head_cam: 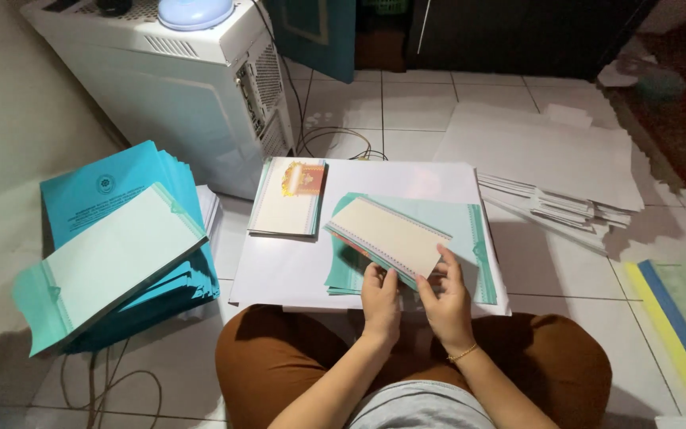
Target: The person sits on the floor and folds light blue papers in half, then presses them flat with both hands. They repeat this process for several sheets, stacking the folded papers on a white surface.
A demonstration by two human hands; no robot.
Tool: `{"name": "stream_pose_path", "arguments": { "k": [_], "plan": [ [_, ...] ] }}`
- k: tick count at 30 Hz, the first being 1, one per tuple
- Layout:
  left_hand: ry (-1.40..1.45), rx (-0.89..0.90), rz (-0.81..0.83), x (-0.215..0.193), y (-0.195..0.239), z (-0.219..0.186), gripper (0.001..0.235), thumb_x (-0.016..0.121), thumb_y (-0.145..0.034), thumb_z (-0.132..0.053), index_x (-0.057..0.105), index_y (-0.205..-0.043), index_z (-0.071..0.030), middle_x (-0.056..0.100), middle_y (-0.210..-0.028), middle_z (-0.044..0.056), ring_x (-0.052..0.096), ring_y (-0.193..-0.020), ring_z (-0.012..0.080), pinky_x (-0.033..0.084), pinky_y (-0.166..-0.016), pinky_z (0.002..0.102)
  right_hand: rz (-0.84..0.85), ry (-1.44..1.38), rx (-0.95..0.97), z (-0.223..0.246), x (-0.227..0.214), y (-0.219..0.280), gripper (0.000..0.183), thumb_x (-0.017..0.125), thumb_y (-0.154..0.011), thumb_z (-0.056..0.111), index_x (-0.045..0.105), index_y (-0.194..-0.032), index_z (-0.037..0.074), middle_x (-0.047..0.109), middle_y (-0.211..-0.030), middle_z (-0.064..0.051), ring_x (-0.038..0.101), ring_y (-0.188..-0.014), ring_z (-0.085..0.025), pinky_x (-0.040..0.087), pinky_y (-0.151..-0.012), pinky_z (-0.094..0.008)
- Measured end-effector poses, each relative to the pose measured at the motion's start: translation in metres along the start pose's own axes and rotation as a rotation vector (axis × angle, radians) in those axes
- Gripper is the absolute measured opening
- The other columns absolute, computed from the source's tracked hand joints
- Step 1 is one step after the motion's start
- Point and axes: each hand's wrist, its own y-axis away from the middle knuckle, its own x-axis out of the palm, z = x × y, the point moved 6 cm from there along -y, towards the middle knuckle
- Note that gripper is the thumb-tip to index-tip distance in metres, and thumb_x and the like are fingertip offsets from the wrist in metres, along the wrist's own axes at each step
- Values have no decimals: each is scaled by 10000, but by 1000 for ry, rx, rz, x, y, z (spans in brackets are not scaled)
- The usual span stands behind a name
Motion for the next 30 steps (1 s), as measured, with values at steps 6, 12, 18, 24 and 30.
{"name": "stream_pose_path", "arguments": {
  "k": [6, 12, 18, 24, 30],
  "plan": [
    [-100, 257, 159, 23, 37, -43, 266, 525, -1038, -111, 631, -1282, -92, 710, -1119, 134, 691, -1093, 267, 577, -896, 411, -116, 570, -451, 0, -27, 16, 593, 812, -773, 491, 677, -1287, 227, 440, -1475, -213, 482, -1316, -433, 396, -1078, -535],
    [-65, 277, 147, -3, 7, -1, 255, 430, -1035, -105, 666, -1113, -51, 681, -907, 77, 641, -923, 154, 559, -842, 365, -111, 230, -137, -18, -41, 20, 223, 756, -900, 317, 764, -1067, 170, 742, -984, -93, 714, -986, -308, 553, -857, -426],
    [-490, 354, -34, -15, 18, -68, 380, 594, -989, -468, 598, -1112, -108, 624, -897, 107, 632, -911, 252, 505, -830, 427, -317, 155, -141, -10, -74, 22, 112, 736, -940, 193, 691, -974, 96, 612, -621, -26, 547, -601, -148, 468, -590, -313],
    [-728, 386, -46, -28, 2, -81, 613, 714, -833, -206, 389, -1328, -44, 631, -1102, 244, 648, -1038, 451, 535, -869, 527, -371, 263, -116, -32, -98, 2, 335, 742, -927, 118, 649, -1234, 21, 730, -948, -195, 705, -901, -359, 534, -761, -447],
    [-997, 304, -49, -48, -32, -79, 329, 585, -913, -254, 681, -1182, -89, 735, -1030, 109, 751, -882, 252, 607, -770, 385, -286, 467, -24, -83, -100, -15, 367, 770, -899, 239, 673, -1239, 141, 741, -834, -74, 704, -769, -316, 523, -676, -422]
  ]
}}
